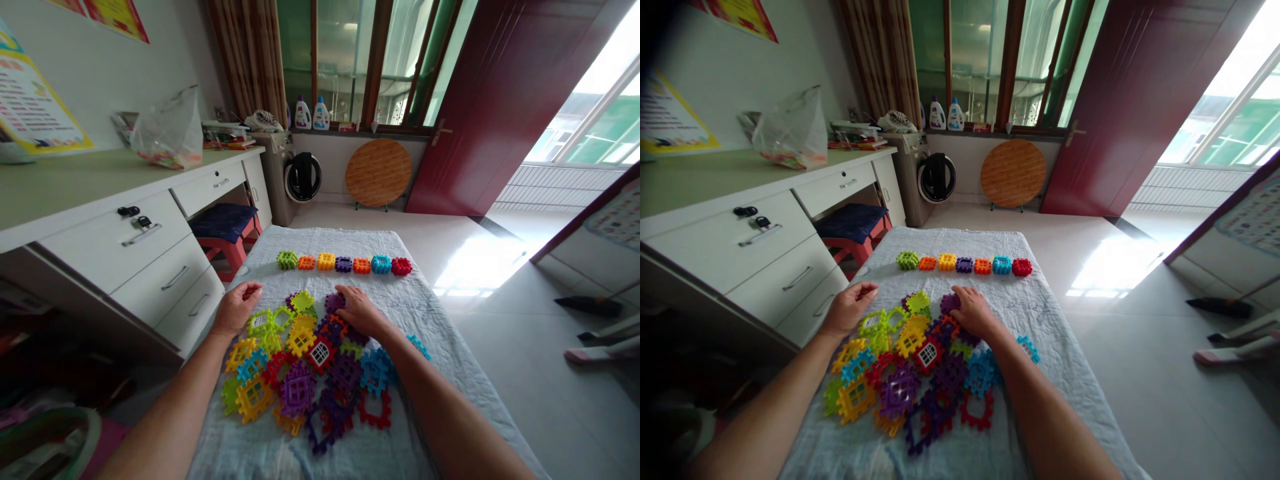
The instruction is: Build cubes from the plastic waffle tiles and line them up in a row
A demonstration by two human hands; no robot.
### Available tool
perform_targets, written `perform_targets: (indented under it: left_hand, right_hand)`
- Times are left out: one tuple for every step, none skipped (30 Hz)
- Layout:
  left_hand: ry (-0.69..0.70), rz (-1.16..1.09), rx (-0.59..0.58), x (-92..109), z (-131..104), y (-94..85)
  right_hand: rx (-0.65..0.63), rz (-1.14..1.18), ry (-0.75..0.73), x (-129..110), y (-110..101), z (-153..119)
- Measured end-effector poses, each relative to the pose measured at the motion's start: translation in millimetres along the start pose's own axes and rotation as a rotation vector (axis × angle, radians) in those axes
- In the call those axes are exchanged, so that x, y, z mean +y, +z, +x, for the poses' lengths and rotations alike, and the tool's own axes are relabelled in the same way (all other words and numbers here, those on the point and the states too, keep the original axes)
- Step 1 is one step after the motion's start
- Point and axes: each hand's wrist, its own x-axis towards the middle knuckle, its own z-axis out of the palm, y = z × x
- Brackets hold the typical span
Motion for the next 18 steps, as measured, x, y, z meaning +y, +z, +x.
perform_targets:
  left_hand:
    - [0.0, -0.003, -0.002, -1, 0, -0.2]
    - [0.003, -0.006, -0.003, -2, 0, -0.4]
    - [0.006, -0.007, -0.005, -3, 0, -0.6]
    - [0.009, -0.007, -0.005, -5, 0, -0.7]
    - [0.01, -0.005, -0.007, -6, 0, -0.9]
    - [0.011, -0.004, -0.009, -8, 0, -1.1]
    - [0.011, -0.003, -0.011, -9, 0, -1.3]
    - [0.011, -0.003, -0.012, -10, -1, -1.4]
    - [0.013, -0.003, -0.013, -10, -1, -1.6]
    - [0.014, -0.004, -0.011, -9, -2, -1.7]
    - [0.014, -0.004, -0.01, -8, -2, -1.7]
    - [0.012, -0.003, -0.009, -7, -3, -1.7]
    - [0.009, -0.001, -0.008, -6, -3, -1.7]
    - [0.006, 0.004, -0.008, -5, -4, -1.7]
    - [0.005, 0.008, -0.008, -3, -4, -1.7]
    - [0.006, 0.013, -0.009, -3, -4, -1.7]
    - [0.007, 0.017, -0.01, -2, -3, -1.7]
    - [0.009, 0.021, -0.009, -2, -3, -1.7]
  right_hand:
    - [0.017, 0.012, 0.006, 2, -2, -1]
    - [0.037, 0.023, 0.01, 5, -3, -2]
    - [0.061, 0.033, 0.016, 8, -6, -3]
    - [0.087, 0.043, 0.02, 13, -8, -4]
    - [0.114, 0.052, 0.022, 17, -10, -5]
    - [0.137, 0.06, 0.022, 22, -12, -6]
    - [0.155, 0.064, 0.023, 27, -14, -7]
    - [0.167, 0.062, 0.026, 31, -16, -8]
    - [0.173, 0.052, 0.034, 36, -18, -9]
    - [0.176, 0.035, 0.044, 39, -19, -9]
    - [0.177, 0.013, 0.056, 42, -20, -10]
    - [0.178, -0.008, 0.07, 44, -20, -11]
    - [0.176, -0.026, 0.081, 46, -20, -11]
    - [0.171, -0.038, 0.088, 46, -20, -12]
    - [0.164, -0.044, 0.092, 47, -19, -12]
    - [0.156, -0.049, 0.095, 47, -19, -12]
    - [0.151, -0.053, 0.098, 47, -17, -12]
    - [0.147, -0.057, 0.1, 47, -16, -12]
